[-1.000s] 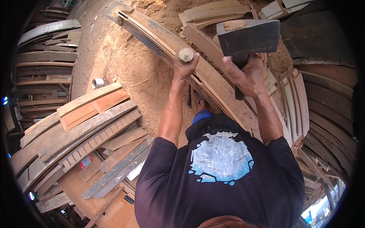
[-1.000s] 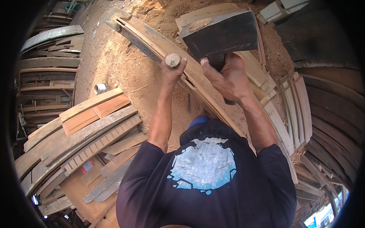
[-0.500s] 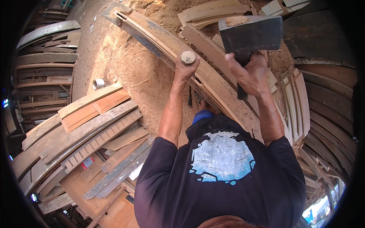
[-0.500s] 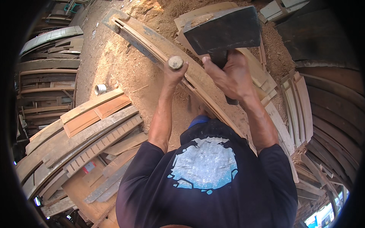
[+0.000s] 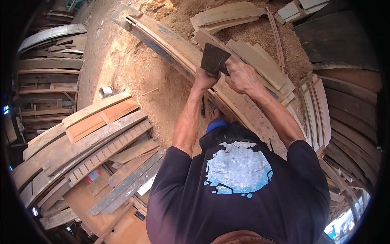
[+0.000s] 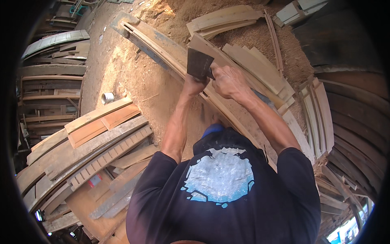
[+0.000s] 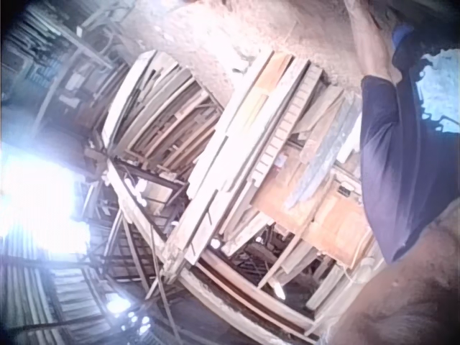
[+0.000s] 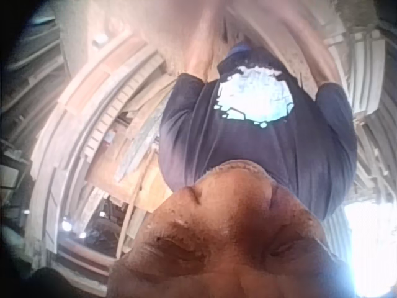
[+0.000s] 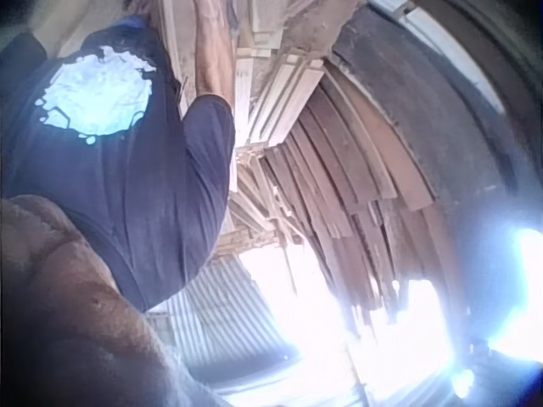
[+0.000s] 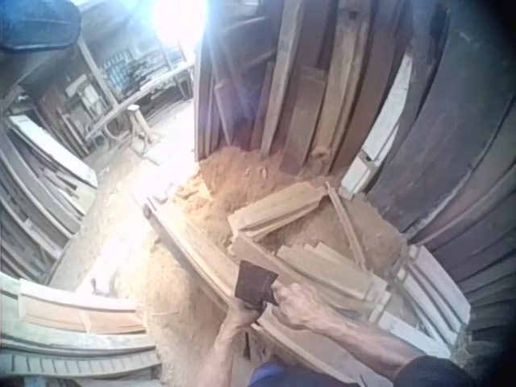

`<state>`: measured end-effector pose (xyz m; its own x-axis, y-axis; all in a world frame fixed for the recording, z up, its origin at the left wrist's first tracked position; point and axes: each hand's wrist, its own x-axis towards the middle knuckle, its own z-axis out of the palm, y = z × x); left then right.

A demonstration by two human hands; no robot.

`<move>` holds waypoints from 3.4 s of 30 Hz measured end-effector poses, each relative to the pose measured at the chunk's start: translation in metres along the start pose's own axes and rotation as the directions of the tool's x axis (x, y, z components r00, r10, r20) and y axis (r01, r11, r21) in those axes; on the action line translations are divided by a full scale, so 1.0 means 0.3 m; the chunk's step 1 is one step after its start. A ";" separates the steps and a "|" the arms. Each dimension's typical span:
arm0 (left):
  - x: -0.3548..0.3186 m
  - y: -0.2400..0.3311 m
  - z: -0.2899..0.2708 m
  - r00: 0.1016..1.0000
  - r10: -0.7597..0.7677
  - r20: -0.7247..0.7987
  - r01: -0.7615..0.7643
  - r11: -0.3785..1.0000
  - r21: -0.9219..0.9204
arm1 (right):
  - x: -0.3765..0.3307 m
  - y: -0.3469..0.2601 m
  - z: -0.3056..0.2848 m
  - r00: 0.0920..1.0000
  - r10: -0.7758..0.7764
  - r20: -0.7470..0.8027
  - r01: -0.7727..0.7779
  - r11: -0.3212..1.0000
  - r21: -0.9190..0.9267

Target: The person repeatedly strikes a wooden chisel with a mallet to split a long plank into smaller pieces. The person then moves the split pieces aside and continues the process on the remaining plank.

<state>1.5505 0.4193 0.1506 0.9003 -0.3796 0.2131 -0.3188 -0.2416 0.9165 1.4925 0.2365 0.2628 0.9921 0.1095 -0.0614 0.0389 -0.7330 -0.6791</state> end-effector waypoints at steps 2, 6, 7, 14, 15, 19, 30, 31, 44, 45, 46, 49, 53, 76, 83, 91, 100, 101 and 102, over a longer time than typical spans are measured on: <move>0.030 -0.017 0.010 0.998 -0.065 0.025 0.065 0.998 0.000 | 0.005 0.005 -0.014 0.976 0.121 0.183 -0.101 0.988 -0.117; -0.024 -0.048 0.006 0.977 -0.209 -0.043 0.203 0.973 -0.113 | -0.033 -0.074 -0.103 0.995 0.047 -0.085 -0.028 0.976 0.215; -0.023 -0.071 0.000 0.967 -0.239 -0.091 0.225 0.964 -0.144 | -0.033 -0.084 -0.119 0.989 0.017 -0.144 0.019 0.968 0.251; 0.021 -0.041 -0.042 0.941 -0.322 -0.105 0.298 0.934 -0.199 | -0.084 -0.141 -0.228 0.955 0.126 -0.269 0.001 0.904 0.427; 0.021 -0.043 -0.041 0.941 -0.322 -0.105 0.298 0.935 -0.194 | -0.090 -0.153 -0.241 0.952 0.142 -0.270 -0.011 0.901 0.433; 0.009 -0.034 -0.037 0.940 -0.333 -0.078 0.311 0.928 -0.206 | -0.095 -0.165 -0.253 0.946 0.143 -0.292 -0.005 0.904 0.427; -0.008 -0.017 0.057 0.999 0.027 0.023 -0.029 0.995 0.096 | -0.056 -0.011 -0.047 0.981 0.126 0.145 -0.110 0.987 -0.114; -0.004 0.001 0.061 0.999 -0.047 -0.016 0.047 0.999 0.013 | -0.051 -0.009 -0.067 0.994 0.096 0.060 -0.093 0.995 -0.040; 0.011 0.014 -0.039 0.955 -0.287 -0.079 0.263 0.939 -0.221 | -0.094 -0.177 -0.251 0.916 0.112 -0.385 0.064 0.907 0.417; 0.011 0.011 -0.041 0.954 -0.289 -0.078 0.266 0.939 -0.219 | -0.095 -0.173 -0.257 0.919 0.117 -0.377 0.057 0.906 0.419; 0.011 0.008 -0.041 0.954 -0.291 -0.076 0.269 0.939 -0.217 | -0.096 -0.170 -0.260 0.921 0.122 -0.369 0.049 0.905 0.422; 0.010 -0.010 -0.045 0.952 -0.295 -0.082 0.273 0.938 -0.213 | -0.099 -0.160 -0.262 0.910 0.143 -0.390 0.053 0.891 0.450; 0.023 -0.011 -0.039 0.937 -0.334 -0.104 0.304 0.925 -0.228 | -0.098 -0.157 -0.281 0.919 0.154 -0.363 0.030 0.891 0.453; -0.061 -0.031 -0.030 0.961 -0.236 -0.147 0.207 0.960 -0.188 | -0.068 -0.136 -0.192 0.978 0.092 -0.187 -0.030 0.950 0.310; -0.048 -0.005 -0.036 0.968 -0.239 -0.076 0.225 0.962 -0.156 | -0.086 -0.196 -0.241 0.946 0.069 -0.317 0.041 0.944 0.327; -0.037 0.008 0.051 0.998 -0.061 -0.001 0.061 0.997 0.038 | -0.054 -0.006 -0.056 0.996 0.089 0.026 -0.086 0.992 -0.087; -0.101 0.005 0.027 1.000 -0.019 0.007 0.019 0.999 -0.037 | -0.080 0.009 0.041 0.979 -0.135 -0.152 0.144 0.988 0.053; -0.112 -0.003 0.024 1.000 0.000 0.005 0.000 1.000 -0.023 | -0.077 0.003 0.033 0.996 -0.069 -0.060 0.069 0.998 0.001; -0.116 -0.012 0.020 0.979 -0.197 0.049 0.199 0.979 -0.042 | -0.071 -0.003 0.019 1.000 0.004 0.028 -0.002 0.998 -0.058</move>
<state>1.5186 0.4281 0.1378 0.9297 -0.3681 0.0111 -0.1201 -0.2747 0.9540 1.4706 0.2387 0.2606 0.9885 0.1252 -0.0842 0.0436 -0.7712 -0.6351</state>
